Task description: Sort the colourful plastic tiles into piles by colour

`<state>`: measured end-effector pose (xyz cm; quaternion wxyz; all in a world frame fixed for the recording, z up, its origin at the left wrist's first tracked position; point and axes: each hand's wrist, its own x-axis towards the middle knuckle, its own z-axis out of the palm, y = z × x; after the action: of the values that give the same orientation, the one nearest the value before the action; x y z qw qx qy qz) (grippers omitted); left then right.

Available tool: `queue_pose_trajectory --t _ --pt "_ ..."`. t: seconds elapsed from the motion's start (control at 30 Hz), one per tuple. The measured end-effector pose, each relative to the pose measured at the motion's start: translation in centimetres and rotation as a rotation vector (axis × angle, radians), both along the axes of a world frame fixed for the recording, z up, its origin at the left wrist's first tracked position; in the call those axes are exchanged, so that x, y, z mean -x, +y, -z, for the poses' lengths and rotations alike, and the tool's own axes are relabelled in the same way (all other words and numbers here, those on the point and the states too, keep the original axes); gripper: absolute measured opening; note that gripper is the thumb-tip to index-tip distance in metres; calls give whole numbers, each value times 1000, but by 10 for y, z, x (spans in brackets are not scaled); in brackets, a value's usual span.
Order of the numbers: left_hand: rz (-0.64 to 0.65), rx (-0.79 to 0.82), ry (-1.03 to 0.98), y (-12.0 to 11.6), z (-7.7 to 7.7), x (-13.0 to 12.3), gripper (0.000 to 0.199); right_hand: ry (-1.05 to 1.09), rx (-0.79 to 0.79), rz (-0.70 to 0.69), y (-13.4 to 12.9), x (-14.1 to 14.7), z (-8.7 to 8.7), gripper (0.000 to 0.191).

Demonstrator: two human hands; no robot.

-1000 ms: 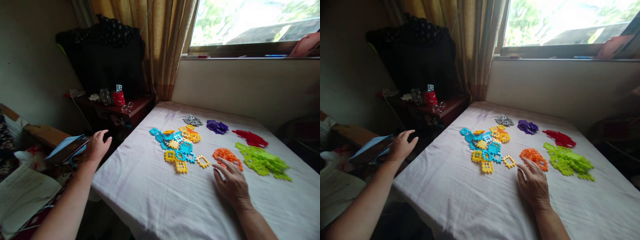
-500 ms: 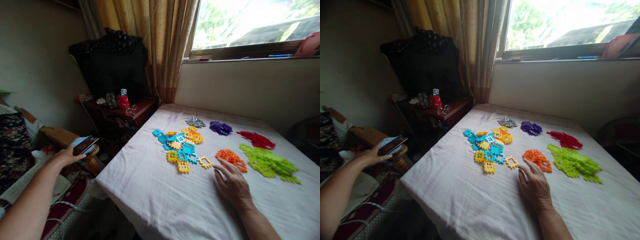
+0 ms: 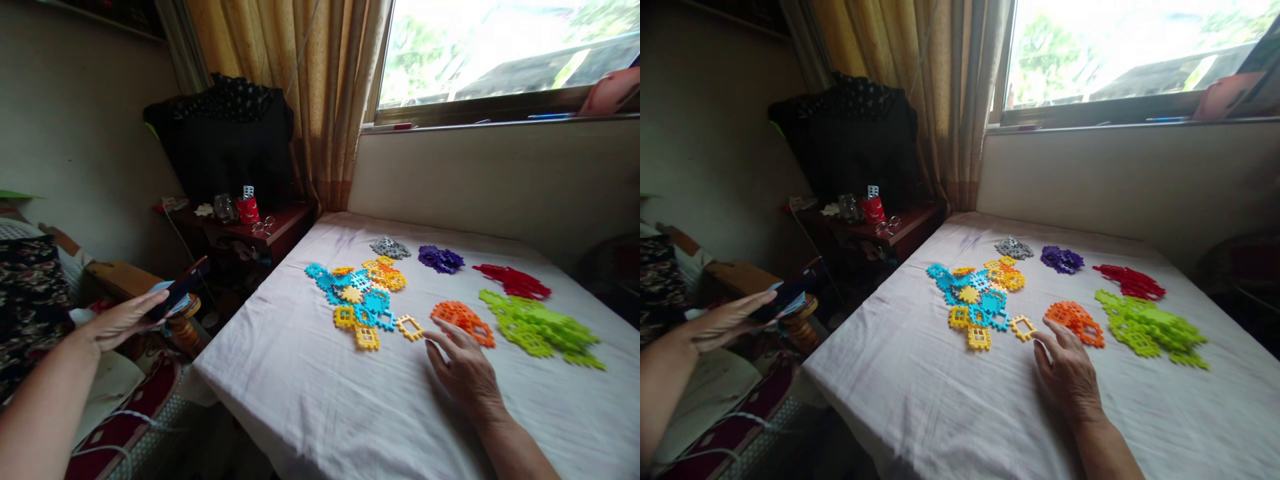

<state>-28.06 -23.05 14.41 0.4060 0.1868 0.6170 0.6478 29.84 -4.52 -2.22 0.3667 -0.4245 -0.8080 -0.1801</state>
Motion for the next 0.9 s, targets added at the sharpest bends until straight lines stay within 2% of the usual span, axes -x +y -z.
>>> queue_pose_trajectory --t 0.13,0.27,0.37,0.47,0.73,0.9 --pt "88 -21 -181 14 16 -46 65 1 -20 -12 0 2 -1 29" --pt "173 -28 -301 39 26 -71 61 18 -18 -21 -1 7 -5 29" --pt "272 -62 -389 59 29 -91 64 61 -15 -40 -5 19 -15 26" --pt "388 -99 -484 78 32 -116 71 109 -6 -93 -13 45 -32 24" --pt "585 -189 -624 112 49 -182 77 169 51 -281 -52 149 -77 25" --pt "683 -235 -695 117 55 -207 68 217 80 -288 -60 174 -85 39"
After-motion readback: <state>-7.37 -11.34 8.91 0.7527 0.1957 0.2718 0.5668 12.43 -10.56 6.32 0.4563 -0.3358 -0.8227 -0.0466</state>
